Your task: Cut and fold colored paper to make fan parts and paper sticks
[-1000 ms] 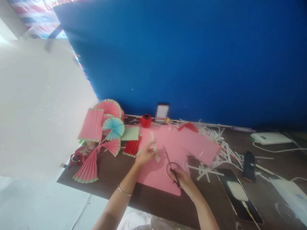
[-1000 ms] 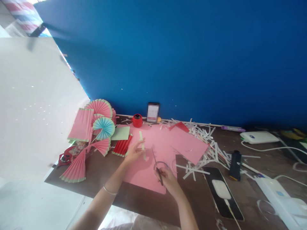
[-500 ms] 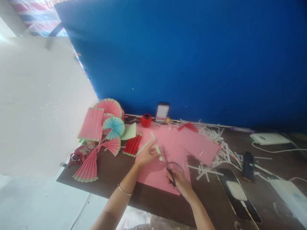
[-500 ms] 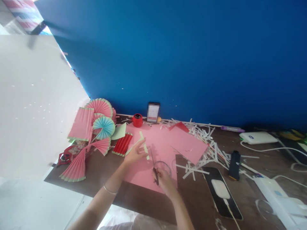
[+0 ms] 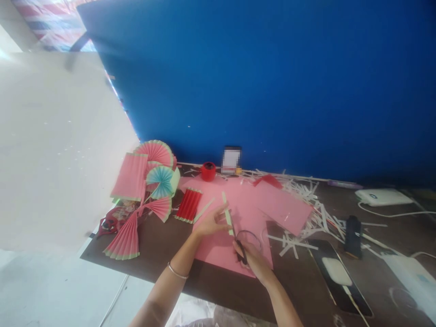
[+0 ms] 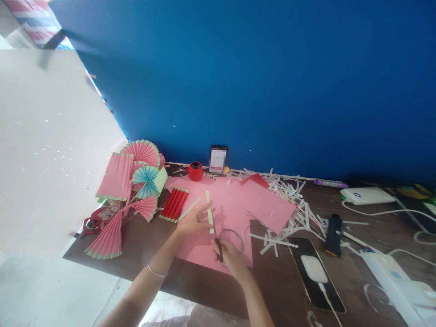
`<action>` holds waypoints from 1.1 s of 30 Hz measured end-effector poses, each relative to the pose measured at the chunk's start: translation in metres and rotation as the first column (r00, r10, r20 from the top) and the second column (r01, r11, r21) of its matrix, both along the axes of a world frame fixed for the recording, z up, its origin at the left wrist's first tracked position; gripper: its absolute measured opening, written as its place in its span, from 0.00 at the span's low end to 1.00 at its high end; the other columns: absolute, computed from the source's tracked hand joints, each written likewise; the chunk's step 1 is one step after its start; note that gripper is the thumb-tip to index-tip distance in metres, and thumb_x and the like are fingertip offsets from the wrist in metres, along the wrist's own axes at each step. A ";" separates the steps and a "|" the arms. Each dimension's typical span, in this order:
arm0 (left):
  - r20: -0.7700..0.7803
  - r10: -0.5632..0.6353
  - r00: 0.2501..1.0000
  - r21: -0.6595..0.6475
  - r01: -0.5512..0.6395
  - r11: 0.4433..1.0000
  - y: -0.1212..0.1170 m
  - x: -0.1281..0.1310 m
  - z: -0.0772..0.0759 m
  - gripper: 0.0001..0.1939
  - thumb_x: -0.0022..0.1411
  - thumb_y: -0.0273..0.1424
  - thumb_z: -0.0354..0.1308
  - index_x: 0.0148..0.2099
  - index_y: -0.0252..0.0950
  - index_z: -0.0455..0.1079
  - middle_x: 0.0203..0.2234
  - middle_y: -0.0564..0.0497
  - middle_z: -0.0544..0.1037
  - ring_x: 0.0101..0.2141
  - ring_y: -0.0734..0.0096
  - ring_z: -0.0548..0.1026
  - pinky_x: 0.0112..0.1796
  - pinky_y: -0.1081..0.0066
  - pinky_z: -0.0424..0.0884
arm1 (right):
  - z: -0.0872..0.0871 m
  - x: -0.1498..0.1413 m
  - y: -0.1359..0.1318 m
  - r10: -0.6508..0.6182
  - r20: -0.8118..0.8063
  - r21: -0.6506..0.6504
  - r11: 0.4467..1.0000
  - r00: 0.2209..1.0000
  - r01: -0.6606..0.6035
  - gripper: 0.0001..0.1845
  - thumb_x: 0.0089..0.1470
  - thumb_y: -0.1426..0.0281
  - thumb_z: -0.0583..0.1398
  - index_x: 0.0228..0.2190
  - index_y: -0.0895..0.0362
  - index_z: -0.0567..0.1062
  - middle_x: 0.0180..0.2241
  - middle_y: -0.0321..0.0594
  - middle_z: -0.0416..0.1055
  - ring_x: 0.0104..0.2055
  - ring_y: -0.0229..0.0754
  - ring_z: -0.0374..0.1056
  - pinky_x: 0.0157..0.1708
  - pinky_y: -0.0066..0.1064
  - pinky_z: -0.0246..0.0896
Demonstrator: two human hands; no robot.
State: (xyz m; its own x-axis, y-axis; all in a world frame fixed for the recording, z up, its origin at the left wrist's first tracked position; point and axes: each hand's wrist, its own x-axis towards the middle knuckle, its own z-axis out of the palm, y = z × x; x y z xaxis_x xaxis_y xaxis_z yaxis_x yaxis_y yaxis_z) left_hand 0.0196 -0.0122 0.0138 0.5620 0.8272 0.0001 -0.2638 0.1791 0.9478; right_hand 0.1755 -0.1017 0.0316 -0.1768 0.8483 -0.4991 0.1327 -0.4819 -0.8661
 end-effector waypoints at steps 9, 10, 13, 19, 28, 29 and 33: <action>-0.078 -0.007 0.997 0.056 0.011 0.998 0.000 -0.001 -0.002 0.44 0.42 0.23 0.67 0.61 0.43 0.54 0.60 0.43 0.56 0.57 0.49 0.57 0.53 0.51 0.59 | 0.007 0.001 -0.001 0.000 0.008 -0.025 1.000 1.000 0.000 0.22 0.42 0.51 0.59 0.20 0.58 0.64 0.14 0.31 0.62 0.14 0.28 0.49 0.15 0.22 0.36; -0.089 -0.009 0.996 0.066 0.015 0.998 0.000 -0.001 -0.003 0.44 0.42 0.23 0.67 0.61 0.43 0.54 0.59 0.43 0.56 0.57 0.49 0.57 0.54 0.51 0.59 | 0.007 0.001 -0.002 0.000 0.010 -0.022 1.000 1.000 0.001 0.22 0.42 0.51 0.59 0.20 0.58 0.64 0.14 0.31 0.63 0.14 0.28 0.50 0.15 0.22 0.36; -0.134 -0.010 0.991 0.105 0.024 0.994 0.001 -0.002 -0.005 0.45 0.40 0.24 0.68 0.60 0.43 0.55 0.59 0.44 0.57 0.58 0.50 0.55 0.55 0.52 0.56 | 0.006 0.001 -0.003 0.003 0.006 -0.018 1.000 1.000 -0.003 0.22 0.44 0.50 0.57 0.20 0.58 0.65 0.15 0.32 0.63 0.14 0.29 0.52 0.14 0.22 0.37; -0.165 0.035 0.986 0.128 -0.014 0.992 0.000 -0.002 -0.004 0.44 0.39 0.24 0.69 0.59 0.44 0.58 0.59 0.46 0.58 0.59 0.51 0.55 0.56 0.54 0.55 | -0.006 0.004 -0.001 -0.024 0.038 -0.031 0.999 0.999 0.025 0.21 0.43 0.51 0.59 0.20 0.58 0.65 0.14 0.32 0.63 0.13 0.28 0.50 0.13 0.21 0.38; -0.061 0.195 0.979 0.025 -0.194 0.981 0.008 -0.003 -0.022 0.39 0.50 0.27 0.63 0.61 0.46 0.50 0.56 0.42 0.62 0.51 0.57 0.67 0.48 0.57 0.65 | -0.015 0.056 0.015 -0.304 0.298 0.238 0.942 0.905 0.238 0.16 0.34 0.58 0.63 0.22 0.57 0.70 0.21 0.39 0.71 0.22 0.42 0.67 0.20 0.30 0.57; -0.060 0.191 0.980 0.012 -0.191 0.982 0.008 -0.003 -0.023 0.37 0.52 0.29 0.62 0.61 0.45 0.50 0.53 0.43 0.66 0.49 0.59 0.69 0.48 0.57 0.65 | -0.012 0.065 0.018 -0.344 0.345 0.276 0.926 0.873 0.256 0.15 0.34 0.58 0.62 0.23 0.57 0.70 0.22 0.41 0.72 0.24 0.44 0.68 0.21 0.31 0.59; -0.034 0.089 0.995 -0.107 -0.092 0.990 0.005 -0.004 -0.022 0.37 0.56 0.35 0.58 0.63 0.43 0.44 0.39 0.44 0.76 0.39 0.63 0.75 0.42 0.58 0.70 | -0.004 0.095 0.031 -0.431 0.578 0.381 0.894 0.693 0.237 0.14 0.35 0.58 0.61 0.21 0.55 0.68 0.21 0.42 0.72 0.25 0.48 0.70 0.26 0.35 0.61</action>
